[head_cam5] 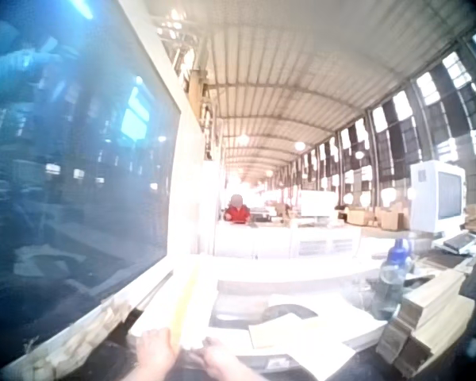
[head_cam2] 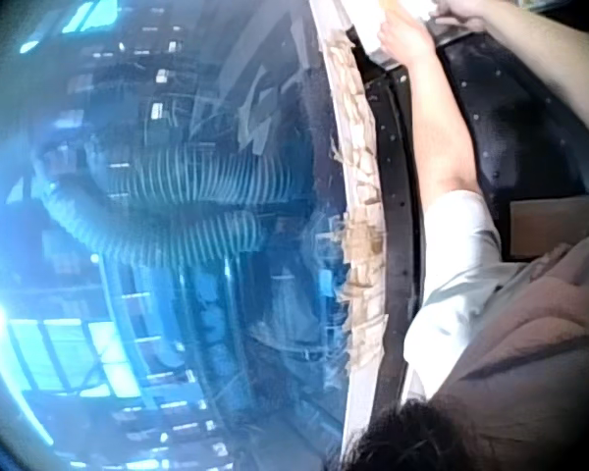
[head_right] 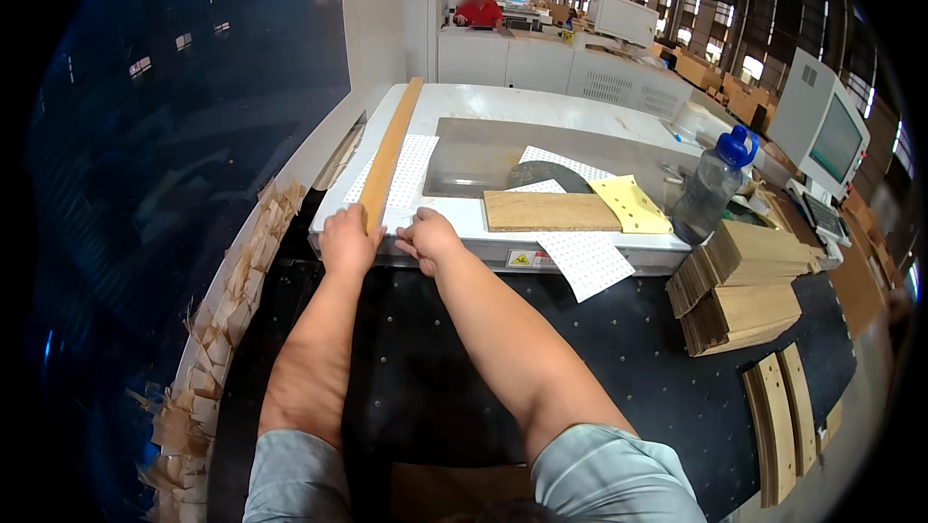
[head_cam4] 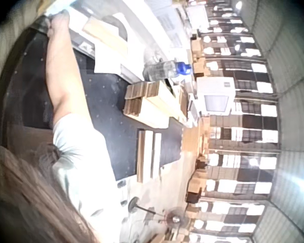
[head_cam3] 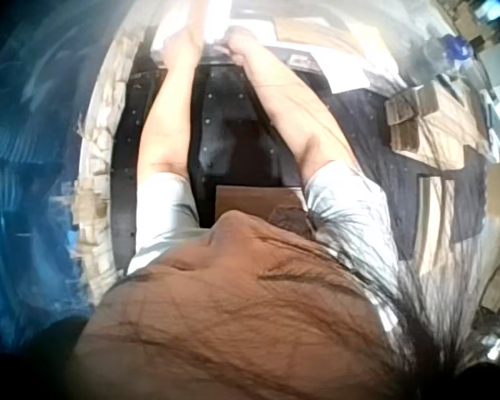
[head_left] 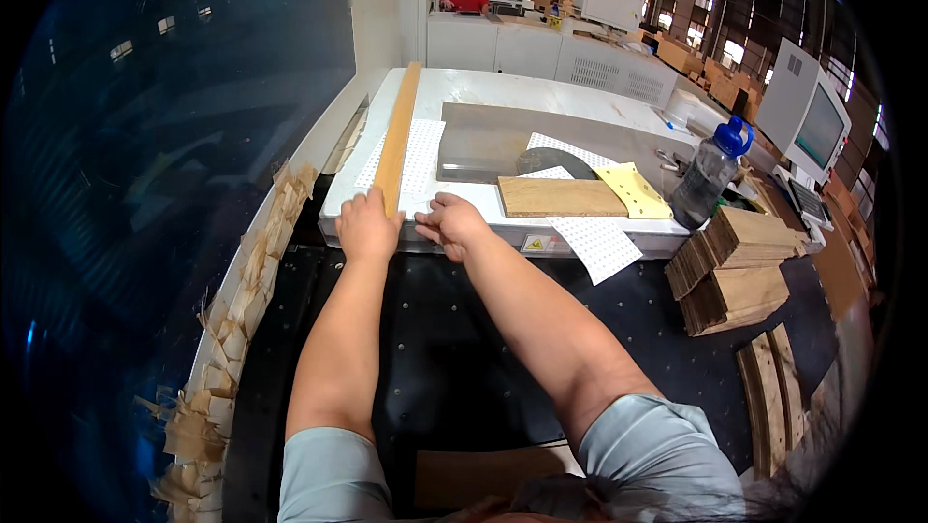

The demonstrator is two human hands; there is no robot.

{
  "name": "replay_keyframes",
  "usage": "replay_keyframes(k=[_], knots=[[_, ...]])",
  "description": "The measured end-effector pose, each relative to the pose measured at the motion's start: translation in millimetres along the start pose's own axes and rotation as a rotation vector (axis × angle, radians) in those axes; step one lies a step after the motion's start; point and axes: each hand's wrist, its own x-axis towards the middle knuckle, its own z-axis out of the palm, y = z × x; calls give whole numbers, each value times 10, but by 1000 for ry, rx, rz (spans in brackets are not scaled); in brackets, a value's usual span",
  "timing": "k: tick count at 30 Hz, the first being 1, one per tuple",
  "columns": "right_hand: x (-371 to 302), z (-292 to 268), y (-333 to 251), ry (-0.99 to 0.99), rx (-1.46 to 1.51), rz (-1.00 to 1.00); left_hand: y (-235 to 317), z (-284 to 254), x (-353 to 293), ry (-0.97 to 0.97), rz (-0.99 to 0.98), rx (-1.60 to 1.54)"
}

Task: The person assembles wooden parts by hand in a workshop. They pick up wooden pieces, align them with a perforated template, and stack them on a workbench. The person also uses a tool to clean the work surface.

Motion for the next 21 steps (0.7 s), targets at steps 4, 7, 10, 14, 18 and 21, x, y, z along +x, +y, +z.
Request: replay_keyframes(k=[4, 7, 10, 14, 18, 21], knots=[[-305, -195, 41, -72, 5, 31, -109, 146, -12, -101, -18, 37], [-793, -489, 141, -150, -8, 84, -78, -40, -45, -205, -31, 46], [-1515, -860, 266, -243, -75, 152, -15, -140, -258, -82, 37, -34], [-2564, -1651, 431, -488, -346, 112, 56, -156, -928, -1, 267, -248], [-3339, -2288, 518, -139, -192, 184, 264, -141, -1640, -291, 373, -211], [-3704, -2554, 510, 103, -178, 82, 650, -245, -1916, -450, 439, -236]])
